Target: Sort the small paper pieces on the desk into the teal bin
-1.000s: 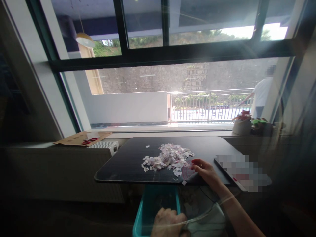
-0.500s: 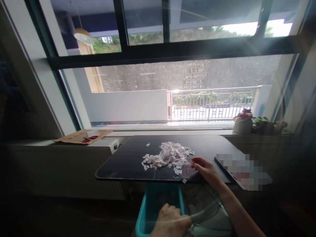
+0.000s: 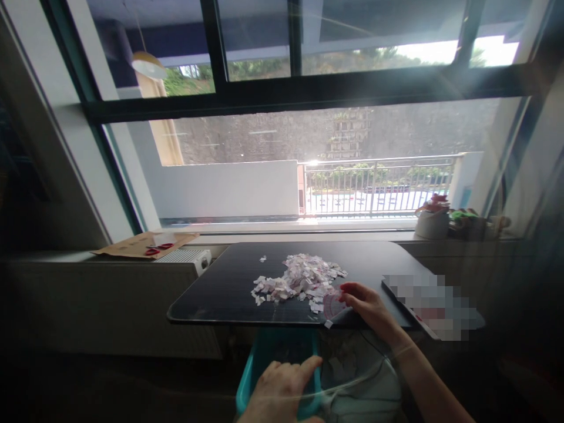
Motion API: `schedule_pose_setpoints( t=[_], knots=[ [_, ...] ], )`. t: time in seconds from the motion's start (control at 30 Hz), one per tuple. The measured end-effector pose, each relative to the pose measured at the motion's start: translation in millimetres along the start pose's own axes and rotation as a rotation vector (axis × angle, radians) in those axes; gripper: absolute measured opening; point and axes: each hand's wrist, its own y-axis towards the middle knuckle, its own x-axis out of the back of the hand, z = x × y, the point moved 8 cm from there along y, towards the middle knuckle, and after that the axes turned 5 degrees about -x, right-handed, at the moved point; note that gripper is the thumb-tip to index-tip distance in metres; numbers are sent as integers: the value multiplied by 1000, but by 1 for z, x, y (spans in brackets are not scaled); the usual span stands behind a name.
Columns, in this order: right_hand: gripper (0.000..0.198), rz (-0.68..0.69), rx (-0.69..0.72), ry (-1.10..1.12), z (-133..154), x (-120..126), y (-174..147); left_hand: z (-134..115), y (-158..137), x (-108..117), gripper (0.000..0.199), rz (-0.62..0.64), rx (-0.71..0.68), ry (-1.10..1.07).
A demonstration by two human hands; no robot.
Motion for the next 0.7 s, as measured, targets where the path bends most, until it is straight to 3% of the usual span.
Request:
schedule_pose_setpoints(
  t=[0.1, 0.17, 0.27, 0.33, 0.43, 0.5, 0.7],
  knots=[
    [33, 1, 5, 10, 5, -1, -2, 15, -9, 33, 54, -300, 17, -110],
    [30, -9, -3, 12, 8, -1, -3, 37, -11, 60, 37, -505, 45, -125],
    [30, -45, -15, 9, 9, 1, -3, 87, -4, 103, 31, -778, 89, -65],
    [30, -55, -14, 3, 8, 1, -3, 127, 2, 128, 30, -947, 221, 49],
    [27, -27, -16, -13, 7, 1, -3, 174, 19, 141, 26, -994, 325, 91],
    [25, -21, -18, -22, 6, 1, -3, 191, 27, 140, 25, -990, 363, 114],
    [31, -114, -5, -16, 0, -2, 8, 194, 33, 124, 25, -923, 374, 192]
  ],
)
